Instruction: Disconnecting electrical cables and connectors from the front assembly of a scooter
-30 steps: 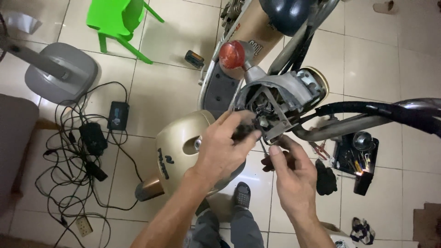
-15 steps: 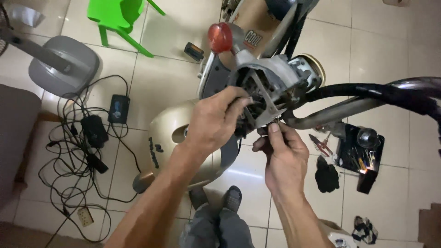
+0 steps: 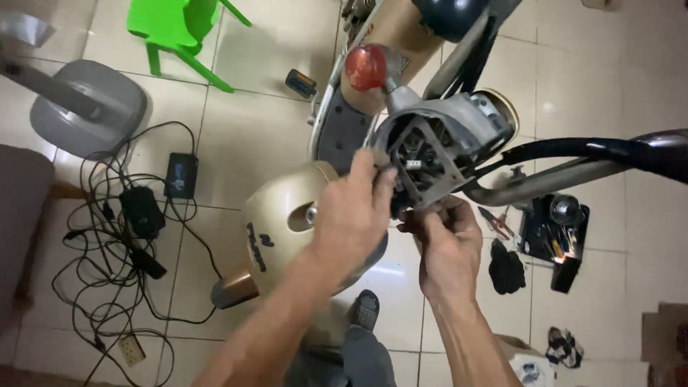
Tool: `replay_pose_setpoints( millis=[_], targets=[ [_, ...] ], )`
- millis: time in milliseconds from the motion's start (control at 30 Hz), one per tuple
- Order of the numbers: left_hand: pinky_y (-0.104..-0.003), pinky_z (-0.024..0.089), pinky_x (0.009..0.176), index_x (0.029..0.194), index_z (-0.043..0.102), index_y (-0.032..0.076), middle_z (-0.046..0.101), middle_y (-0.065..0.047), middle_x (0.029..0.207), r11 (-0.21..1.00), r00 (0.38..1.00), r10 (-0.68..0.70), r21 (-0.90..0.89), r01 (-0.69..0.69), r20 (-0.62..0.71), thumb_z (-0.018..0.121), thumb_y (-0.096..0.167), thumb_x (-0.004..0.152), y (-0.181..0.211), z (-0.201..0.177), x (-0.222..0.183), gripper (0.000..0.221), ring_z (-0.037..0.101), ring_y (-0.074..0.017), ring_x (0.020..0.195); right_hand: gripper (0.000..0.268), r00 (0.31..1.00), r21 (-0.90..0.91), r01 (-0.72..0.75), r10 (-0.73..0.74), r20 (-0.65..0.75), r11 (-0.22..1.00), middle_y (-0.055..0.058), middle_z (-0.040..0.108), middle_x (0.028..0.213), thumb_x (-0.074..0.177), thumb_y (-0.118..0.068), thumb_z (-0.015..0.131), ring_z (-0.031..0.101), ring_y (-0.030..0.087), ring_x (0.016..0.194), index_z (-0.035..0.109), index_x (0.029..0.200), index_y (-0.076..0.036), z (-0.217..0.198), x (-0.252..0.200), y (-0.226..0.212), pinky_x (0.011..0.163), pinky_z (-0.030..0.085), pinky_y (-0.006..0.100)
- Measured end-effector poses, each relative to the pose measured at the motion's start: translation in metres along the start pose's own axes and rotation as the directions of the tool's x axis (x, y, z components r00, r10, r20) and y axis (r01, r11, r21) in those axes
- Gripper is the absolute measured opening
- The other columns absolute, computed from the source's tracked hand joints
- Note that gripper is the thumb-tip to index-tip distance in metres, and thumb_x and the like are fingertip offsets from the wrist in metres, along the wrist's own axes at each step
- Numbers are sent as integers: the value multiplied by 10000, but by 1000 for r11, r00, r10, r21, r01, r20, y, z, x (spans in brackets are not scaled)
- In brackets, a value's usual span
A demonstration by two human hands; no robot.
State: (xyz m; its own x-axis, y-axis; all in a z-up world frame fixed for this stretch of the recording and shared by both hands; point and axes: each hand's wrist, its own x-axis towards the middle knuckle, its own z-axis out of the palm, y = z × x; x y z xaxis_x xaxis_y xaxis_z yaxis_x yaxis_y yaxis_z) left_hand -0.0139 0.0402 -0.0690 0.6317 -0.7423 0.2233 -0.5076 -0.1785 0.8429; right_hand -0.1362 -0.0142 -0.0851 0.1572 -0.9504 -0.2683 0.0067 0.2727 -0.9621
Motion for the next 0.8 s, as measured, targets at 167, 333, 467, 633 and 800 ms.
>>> replay_pose_setpoints(
  millis=[167,333,467,633,800],
  targets=[
    [-618,579,733,1182,536,98,737,-306,928,832,838,-456,-191,521,299,548,246,969,37,-22,-17,259,722,-523,908,244,986,-217,128,-148,-80,968,168,604,876,850,-57,696,641,253,803,608,1061,27,18,-13,-6,734,570,393],
    [-299,524,787,1095,625,89,720,-72,1015,-17,433,-788,-718,696,439,626,194,910,38,-2,-14,212,679,-171,920,204,998,-224,0,-13,-56,975,71,686,926,960,-239,577,615,157,798,632,1028,-56,32,-24,-8,569,549,333],
    [-333,446,648,1080,621,119,686,-69,965,-256,356,-742,-731,633,568,670,189,878,33,-7,-14,219,608,-195,791,181,994,-194,-26,5,-109,981,37,671,853,943,-242,609,570,114,699,671,1026,-94,37,-22,-4,488,472,277],
    [-320,397,449,1068,600,-18,667,-160,893,-447,405,-665,-769,456,627,585,35,949,28,0,-7,130,582,-225,473,212,999,-151,21,-25,-26,988,2,498,666,1008,-168,630,367,45,501,570,824,-81,24,-6,1,423,308,215],
    [-289,392,493,972,621,2,655,-101,842,-500,410,-636,-754,426,653,571,68,991,23,7,-8,85,582,-178,502,170,999,-41,50,-51,-2,998,19,589,677,968,-159,681,458,56,531,643,823,-79,13,5,18,456,369,196]
  ],
)
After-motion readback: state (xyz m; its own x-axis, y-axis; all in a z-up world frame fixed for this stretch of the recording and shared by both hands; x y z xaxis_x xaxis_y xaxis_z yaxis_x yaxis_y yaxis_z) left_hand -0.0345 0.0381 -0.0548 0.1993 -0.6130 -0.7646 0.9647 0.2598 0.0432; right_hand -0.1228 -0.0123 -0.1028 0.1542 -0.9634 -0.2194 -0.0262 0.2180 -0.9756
